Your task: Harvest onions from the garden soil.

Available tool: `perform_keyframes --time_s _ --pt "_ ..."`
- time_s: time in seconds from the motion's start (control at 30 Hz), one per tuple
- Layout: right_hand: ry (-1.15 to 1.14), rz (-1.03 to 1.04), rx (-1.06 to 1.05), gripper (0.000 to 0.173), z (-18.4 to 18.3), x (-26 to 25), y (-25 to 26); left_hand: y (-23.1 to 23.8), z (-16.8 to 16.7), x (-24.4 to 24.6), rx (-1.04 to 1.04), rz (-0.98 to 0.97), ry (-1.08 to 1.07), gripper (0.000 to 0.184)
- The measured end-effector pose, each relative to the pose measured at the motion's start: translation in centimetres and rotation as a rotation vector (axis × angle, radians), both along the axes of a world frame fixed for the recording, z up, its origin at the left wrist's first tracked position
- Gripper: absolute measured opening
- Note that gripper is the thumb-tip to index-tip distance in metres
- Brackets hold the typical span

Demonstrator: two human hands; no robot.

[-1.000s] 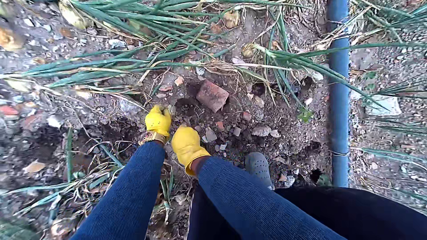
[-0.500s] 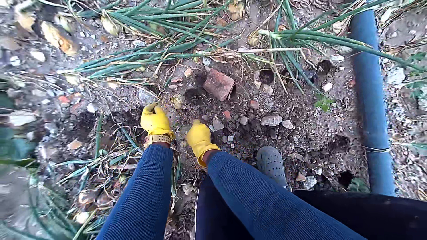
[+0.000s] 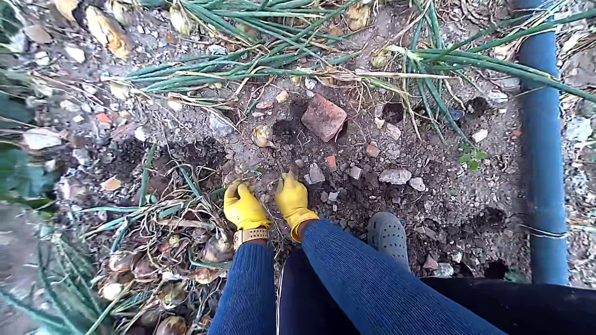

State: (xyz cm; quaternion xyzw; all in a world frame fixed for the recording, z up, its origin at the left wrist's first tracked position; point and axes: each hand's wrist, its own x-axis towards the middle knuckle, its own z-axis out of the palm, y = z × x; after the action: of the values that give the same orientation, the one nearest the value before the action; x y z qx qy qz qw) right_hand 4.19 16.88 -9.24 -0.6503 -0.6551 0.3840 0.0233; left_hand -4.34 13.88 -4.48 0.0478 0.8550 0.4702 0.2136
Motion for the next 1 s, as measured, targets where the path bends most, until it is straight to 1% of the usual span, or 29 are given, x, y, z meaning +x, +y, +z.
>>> perform_keyframes --time_s 0.07,0.13,0.2,0.23,0.27,0.3,0.33,0.4,0.43,0.47,0.5,0.53,0.6,0.67,0.7,0.8,0.83,0.9,0.97,1.0 --pt "0.020 -0.002 0.045 0.037 -1.3 0.5 -0.6 0.0 0.5 -0.4 -0.011 -0.012 0.005 0.025" --pt "0.046 0.048 0.071 0.040 -3.0 1.6 -0.8 0.8 1.0 -1.2 0.015 -0.037 0.017 0.025" --pt "0.070 0.085 0.166 0.040 -5.1 2.5 -1.2 1.9 1.2 -2.3 0.041 -0.086 0.044 0.025" --pt "0.085 0.080 0.185 0.039 -5.4 2.6 -1.2 2.6 1.2 -2.8 0.036 -0.118 0.059 0.026" --pt "0.087 0.069 0.150 0.038 -4.9 2.6 -1.3 3.1 1.1 -3.3 0.017 -0.160 0.074 0.026" --pt "0.065 0.056 0.050 0.038 -3.1 2.6 -1.2 3.6 1.0 -3.7 -0.017 -0.216 0.091 0.027" --pt "0.030 0.042 -0.054 0.037 -0.5 2.5 -0.3 4.5 0.9 -4.1 -0.051 -0.271 0.110 0.027" --pt "-0.055 0.054 -0.247 0.035 6.4 1.9 3.2 6.9 0.4 -5.3 -0.096 -0.328 0.155 0.029" --pt "-0.114 0.073 -0.303 0.033 9.0 1.4 5.2 7.8 0.1 -5.8 -0.116 -0.332 0.180 0.028" --pt "-0.163 0.094 -0.327 0.029 10.8 0.9 7.1 8.6 -0.2 -6.1 -0.143 -0.338 0.201 0.028" --pt "-0.199 0.122 -0.345 0.024 11.8 0.3 8.8 9.3 -0.2 -6.5 -0.171 -0.353 0.216 0.029" --pt "-0.213 0.137 -0.352 0.020 12.1 -0.5 10.3 10.3 -0.1 -6.7 -0.198 -0.376 0.228 0.030" --pt "-0.200 0.146 -0.345 0.016 11.5 -2.1 11.5 12.0 -0.1 -7.0 -0.245 -0.442 0.265 0.032" --pt "-0.151 0.111 -0.353 0.015 10.9 -3.0 11.2 13.9 -0.4 -7.2 -0.291 -0.512 0.286 0.033" --pt "-0.129 0.088 -0.360 0.018 10.2 -3.1 10.3 14.5 -0.5 -7.2 -0.309 -0.532 0.293 0.033" --pt "-0.073 0.006 -0.383 0.040 7.2 -3.1 6.6 15.7 -0.8 -6.9 -0.384 -0.628 0.296 0.034" --pt "-0.060 -0.020 -0.397 0.042 6.8 -3.2 6.2 15.8 -1.1 -6.9 -0.421 -0.678 0.292 0.035" --pt "-0.027 -0.081 -0.436 0.037 6.6 -3.9 7.9 16.7 -2.3 -7.3 -0.489 -0.822 0.320 0.036" --pt "-0.016 -0.110 -0.448 0.029 6.3 -4.1 7.8 16.1 -3.6 -7.5 -0.562 -0.956 0.381 0.035" --pt "-0.016 -0.103 -0.436 0.030 6.1 -4.1 7.5 16.1 -3.9 -7.5 -0.574 -0.994 0.410 0.035"
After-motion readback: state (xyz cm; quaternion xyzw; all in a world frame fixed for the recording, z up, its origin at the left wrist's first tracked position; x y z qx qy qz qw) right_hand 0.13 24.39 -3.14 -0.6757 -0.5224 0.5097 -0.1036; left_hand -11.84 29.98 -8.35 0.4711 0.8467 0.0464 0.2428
